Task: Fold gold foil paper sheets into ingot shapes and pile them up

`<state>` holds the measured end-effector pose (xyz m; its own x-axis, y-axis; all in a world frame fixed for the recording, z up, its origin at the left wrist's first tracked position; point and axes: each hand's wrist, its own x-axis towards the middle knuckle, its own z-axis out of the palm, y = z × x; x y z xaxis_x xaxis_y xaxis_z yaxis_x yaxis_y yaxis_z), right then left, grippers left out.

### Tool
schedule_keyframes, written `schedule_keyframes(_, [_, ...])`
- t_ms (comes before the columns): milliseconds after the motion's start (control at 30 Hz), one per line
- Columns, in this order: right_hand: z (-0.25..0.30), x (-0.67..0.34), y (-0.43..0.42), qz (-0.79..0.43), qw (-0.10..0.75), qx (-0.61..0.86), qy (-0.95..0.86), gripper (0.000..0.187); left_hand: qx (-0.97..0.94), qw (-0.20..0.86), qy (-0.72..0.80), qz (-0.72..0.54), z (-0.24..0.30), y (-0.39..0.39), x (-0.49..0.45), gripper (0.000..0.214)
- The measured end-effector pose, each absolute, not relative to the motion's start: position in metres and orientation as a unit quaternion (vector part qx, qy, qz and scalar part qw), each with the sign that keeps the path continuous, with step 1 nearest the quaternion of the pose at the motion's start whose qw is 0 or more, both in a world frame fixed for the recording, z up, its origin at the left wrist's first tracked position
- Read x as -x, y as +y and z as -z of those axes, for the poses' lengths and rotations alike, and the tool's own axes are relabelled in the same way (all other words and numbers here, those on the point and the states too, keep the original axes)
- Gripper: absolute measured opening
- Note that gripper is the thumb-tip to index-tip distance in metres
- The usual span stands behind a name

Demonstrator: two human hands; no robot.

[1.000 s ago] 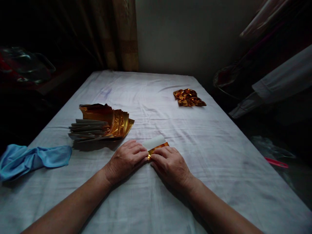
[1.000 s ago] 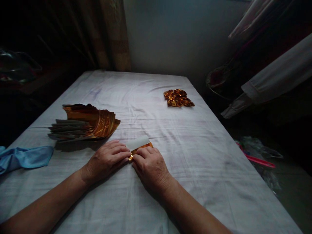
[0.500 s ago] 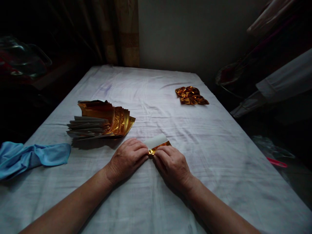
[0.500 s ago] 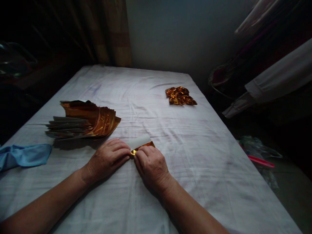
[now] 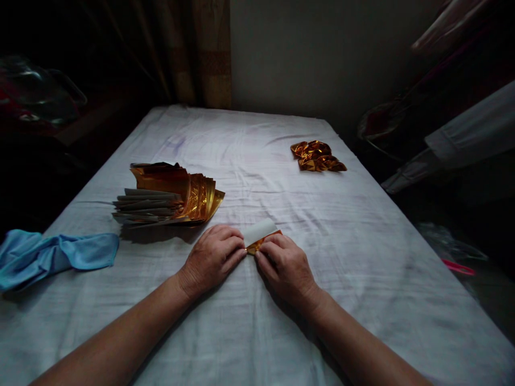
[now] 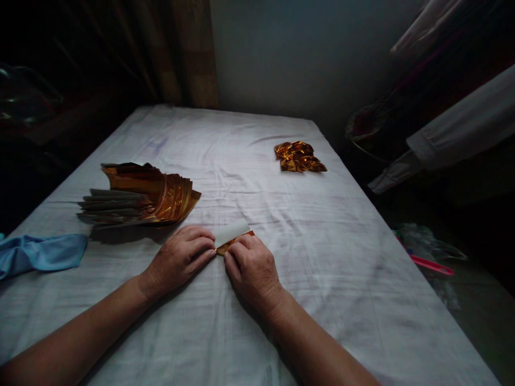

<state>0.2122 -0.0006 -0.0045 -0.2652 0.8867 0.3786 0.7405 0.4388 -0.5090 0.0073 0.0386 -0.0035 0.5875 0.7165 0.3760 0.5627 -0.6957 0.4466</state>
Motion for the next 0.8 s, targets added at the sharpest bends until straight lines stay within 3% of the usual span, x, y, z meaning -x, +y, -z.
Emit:
schedule_keyframes(267, [0.003,-0.210,0.003,-0.117,0.267,0.560,-0.775,0.017,-0.865,0.157,0.390,-0.275,0.002,0.036,-0.013,0.014])
schedule_keyframes(800, [0.006,-0.206,0.003,-0.121,0.282,0.579,-0.756,0.015,-0.850,0.137,0.432,-0.268,0.003,0.033,-0.020,0.018])
